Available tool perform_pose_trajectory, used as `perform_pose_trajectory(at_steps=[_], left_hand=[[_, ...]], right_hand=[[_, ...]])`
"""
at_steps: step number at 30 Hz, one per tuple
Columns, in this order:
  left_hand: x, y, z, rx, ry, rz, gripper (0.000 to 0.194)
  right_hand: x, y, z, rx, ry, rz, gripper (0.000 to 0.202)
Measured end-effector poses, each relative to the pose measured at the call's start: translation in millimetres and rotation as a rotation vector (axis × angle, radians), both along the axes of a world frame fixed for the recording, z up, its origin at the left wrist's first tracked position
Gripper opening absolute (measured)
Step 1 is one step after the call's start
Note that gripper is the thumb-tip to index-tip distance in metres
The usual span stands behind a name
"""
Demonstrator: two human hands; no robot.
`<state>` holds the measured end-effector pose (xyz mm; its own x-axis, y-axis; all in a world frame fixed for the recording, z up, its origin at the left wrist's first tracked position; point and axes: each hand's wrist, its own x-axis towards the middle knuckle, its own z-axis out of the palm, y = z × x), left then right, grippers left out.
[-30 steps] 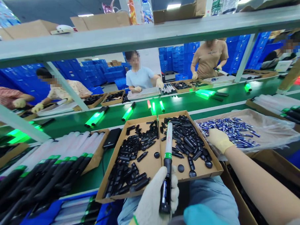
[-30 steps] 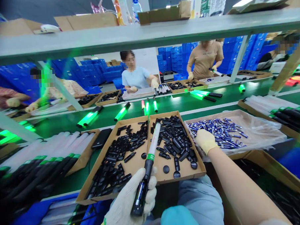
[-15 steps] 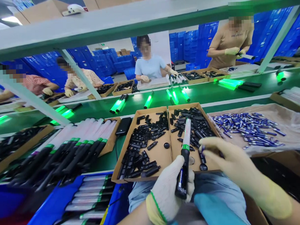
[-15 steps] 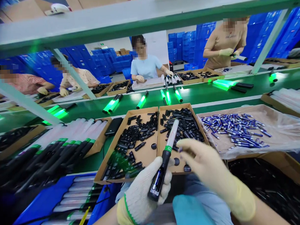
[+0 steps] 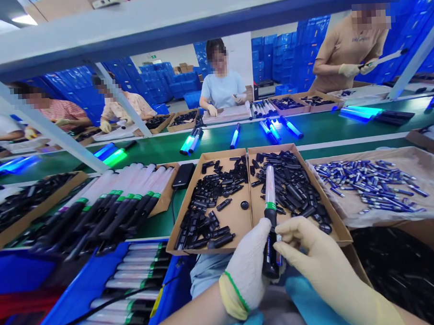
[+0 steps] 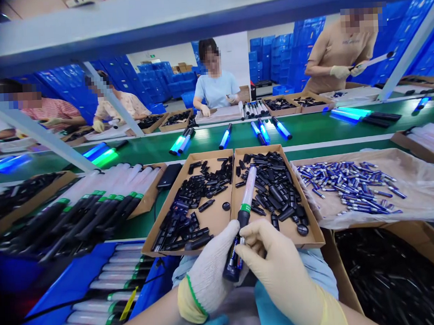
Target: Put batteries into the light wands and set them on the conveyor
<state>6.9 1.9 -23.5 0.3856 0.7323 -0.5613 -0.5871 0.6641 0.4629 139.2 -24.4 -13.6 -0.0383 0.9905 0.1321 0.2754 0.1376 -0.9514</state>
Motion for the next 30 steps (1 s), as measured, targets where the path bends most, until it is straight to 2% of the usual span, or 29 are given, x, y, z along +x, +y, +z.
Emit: perform_pose_trajectory(at_steps=[3, 5, 7, 10, 12, 14, 16, 17, 19, 21, 23, 25, 28, 30], left_hand=[[-2, -2, -6.9, -0.006, -0.002, 0.061, 0.021], [-3, -2, -5.3, -0.013, -0.024, 0.052, 0.019], [-5, -1, 0.2, -0.021, -0.059, 0.008, 0.019], [-5, 1, 8.2, -0.015, -0.098, -0.027, 0.02], [-5, 2, 10.3, -0.012, -0.082, -0.045, 0.022], [-7, 3, 10.9, -0.002, -0.027, -0.094, 0.028], [-10, 4, 11.9, 0.016, 0.029, -0.151, 0.034], [-12, 4, 12.9, 0.021, 0.051, -0.165, 0.036], [-16, 5, 15.4, 0.018, 0.076, -0.155, 0.038], [-18, 6, 17.4, 0.012, 0.102, -0.137, 0.037], [-17, 6, 18.2, 0.018, 0.109, -0.14, 0.034], [-15, 6, 18.2, 0.02, 0.099, -0.167, 0.032], [-15, 4, 18.9, 0.01, 0.086, -0.173, 0.033], [-16, 3, 19.7, 0.017, 0.092, -0.147, 0.034]], right_hand=[[-6, 3, 2.9, 0.091, -0.267, 0.038, 0.013], [-4, 4, 4.3, 0.184, -0.418, 0.062, 0.018], [0, 2, 6.8, 0.323, -0.46, 0.079, 0.017], [6, -4, 12.7, 0.528, -0.5, 0.198, 0.022], [8, -7, 15.6, 0.597, -0.584, 0.263, 0.024], [15, -7, 15.3, 0.626, -0.67, 0.223, 0.028], [35, 2, 11.3, 0.636, -0.715, 0.082, 0.034], [52, 9, 8.2, 0.611, -0.733, -0.027, 0.035], [95, 30, -0.1, 0.415, -0.823, -0.287, 0.034], [142, 56, -11.2, 0.014, -1.041, -0.477, 0.034], [179, 82, -25.3, -0.162, -1.109, -0.468, 0.028], [200, 104, -39.8, -0.224, -1.135, -0.382, 0.02], [206, 121, -52.0, -0.244, -1.175, -0.301, 0.018], [200, 119, -47.6, -0.217, -1.199, -0.293, 0.021]])
